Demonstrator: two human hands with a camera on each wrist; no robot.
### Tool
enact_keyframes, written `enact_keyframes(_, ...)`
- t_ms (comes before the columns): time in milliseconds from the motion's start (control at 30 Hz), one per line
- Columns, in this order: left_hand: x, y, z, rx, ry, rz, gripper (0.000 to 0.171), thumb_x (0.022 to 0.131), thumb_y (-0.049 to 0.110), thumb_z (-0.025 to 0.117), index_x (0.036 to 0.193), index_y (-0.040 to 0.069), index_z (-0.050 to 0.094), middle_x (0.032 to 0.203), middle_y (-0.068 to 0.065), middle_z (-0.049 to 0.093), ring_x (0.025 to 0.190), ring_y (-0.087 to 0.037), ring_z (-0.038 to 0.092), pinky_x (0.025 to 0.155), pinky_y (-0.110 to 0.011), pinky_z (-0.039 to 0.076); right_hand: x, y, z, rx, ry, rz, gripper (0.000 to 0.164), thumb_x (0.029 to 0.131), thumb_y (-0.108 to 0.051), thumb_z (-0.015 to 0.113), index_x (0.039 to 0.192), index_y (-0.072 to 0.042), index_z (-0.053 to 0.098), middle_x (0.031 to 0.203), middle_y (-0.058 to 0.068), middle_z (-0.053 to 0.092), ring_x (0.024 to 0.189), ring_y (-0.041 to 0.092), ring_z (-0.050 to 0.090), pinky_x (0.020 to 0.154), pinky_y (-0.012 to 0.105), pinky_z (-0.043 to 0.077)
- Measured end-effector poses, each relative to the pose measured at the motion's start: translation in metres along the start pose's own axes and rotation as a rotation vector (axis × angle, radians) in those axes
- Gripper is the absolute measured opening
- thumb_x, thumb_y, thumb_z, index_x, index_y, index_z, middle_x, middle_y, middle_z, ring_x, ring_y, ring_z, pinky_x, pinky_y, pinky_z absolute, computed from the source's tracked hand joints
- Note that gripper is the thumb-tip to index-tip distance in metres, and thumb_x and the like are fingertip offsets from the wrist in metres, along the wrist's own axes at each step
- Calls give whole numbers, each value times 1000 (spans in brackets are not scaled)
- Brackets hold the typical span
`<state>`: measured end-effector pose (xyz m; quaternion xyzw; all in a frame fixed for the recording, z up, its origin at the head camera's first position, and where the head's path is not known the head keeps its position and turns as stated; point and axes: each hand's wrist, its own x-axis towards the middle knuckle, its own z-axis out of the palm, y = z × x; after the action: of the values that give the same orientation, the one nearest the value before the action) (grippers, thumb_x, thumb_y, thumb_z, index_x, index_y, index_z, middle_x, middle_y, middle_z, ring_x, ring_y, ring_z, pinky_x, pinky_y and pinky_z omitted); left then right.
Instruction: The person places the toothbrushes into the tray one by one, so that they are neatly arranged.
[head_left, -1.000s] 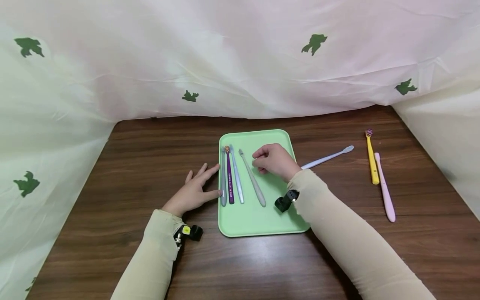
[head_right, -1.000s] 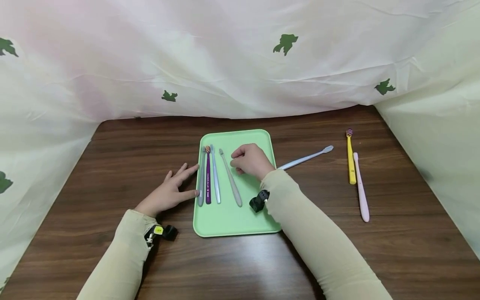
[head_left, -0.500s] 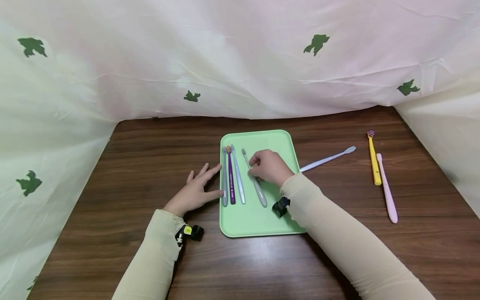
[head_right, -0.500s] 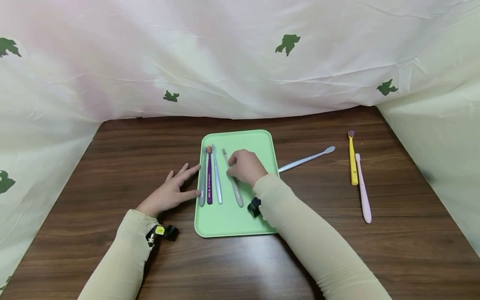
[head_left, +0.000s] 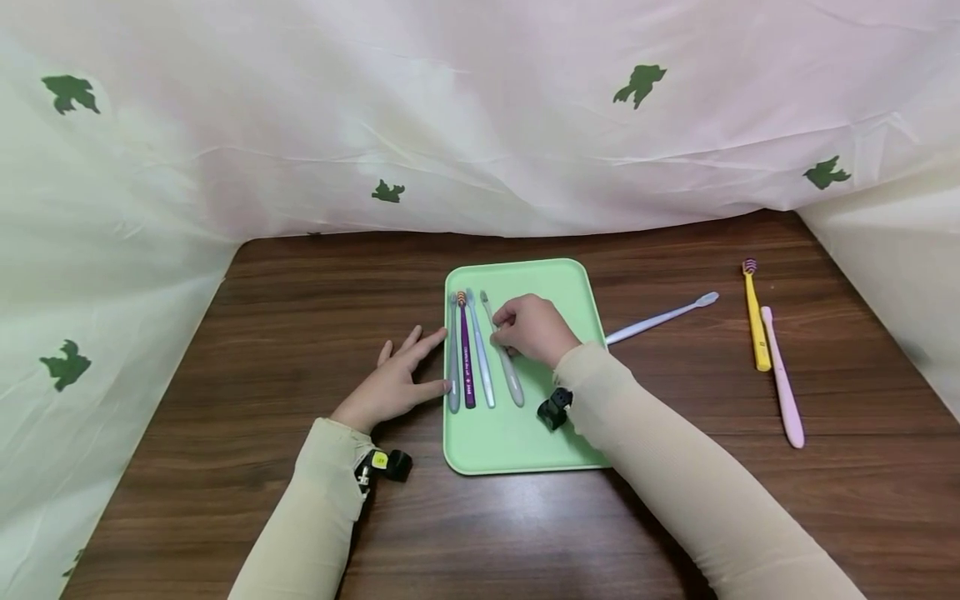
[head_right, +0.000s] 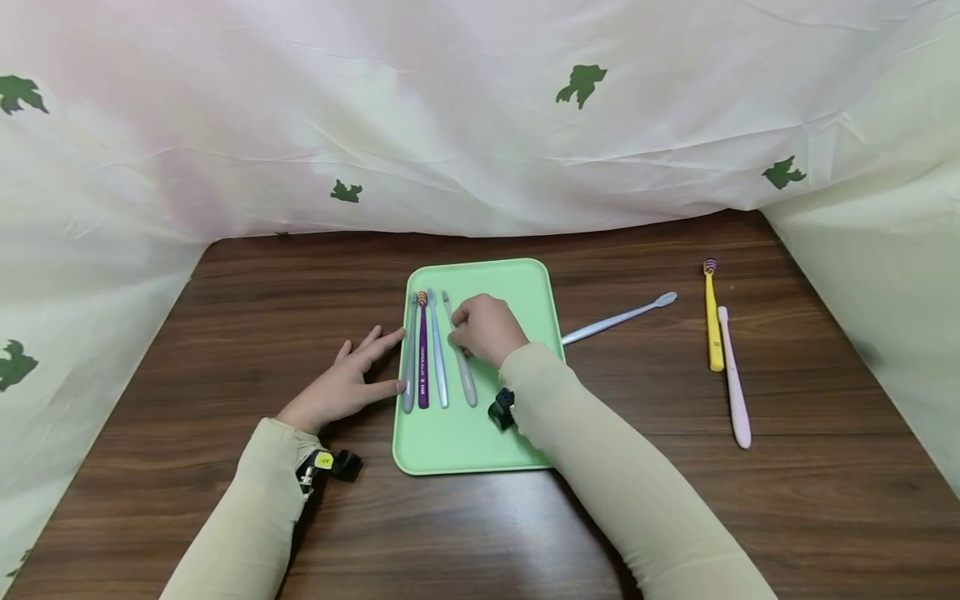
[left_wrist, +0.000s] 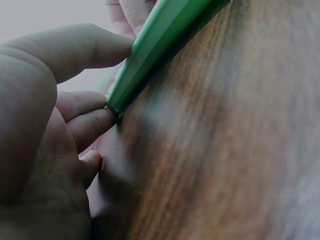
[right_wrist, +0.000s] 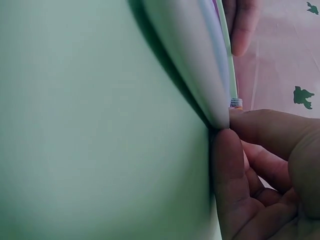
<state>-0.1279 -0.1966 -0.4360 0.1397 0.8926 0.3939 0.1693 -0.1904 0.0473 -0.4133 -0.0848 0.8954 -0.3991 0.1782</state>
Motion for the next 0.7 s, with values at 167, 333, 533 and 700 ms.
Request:
enact_keyframes(167,0,0,0,2,-3,-6,79,92,36,74,159,26,33,162,-2,31,155,-21,3,120,-49,-13,2,-3,2,9,-5,7,27,90,-11,75,115,-2,73,85,6,69,69,15,67,65,27,56)
enact_keyframes(333,1,0,0,6,2,-4,80,91,36,74,159,26,33,162,-1,31,155,-20,4,120,-49,-12,4,-4,3,-2,-4,0,26,91,-12,73,115,-3,73,86,6,70,69,15,67,65,27,56)
enact_keyframes(533,1,1,1,9,3,-1,80,92,36,73,159,25,33,162,-2,31,155,-20,4,120,-49,-12,3,-4,2,-11,-3,-14,27,93,-14,71,118,-3,72,89,6,69,70,15,67,65,27,56)
enact_keyframes(700,0,2,0,9,4,-5,79,92,36,73,159,25,33,162,-1,31,155,-21,4,120,-49,-12,-3,-3,-3,5,10,-29,28,93,-17,71,117,-3,71,90,6,69,71,15,66,67,28,54)
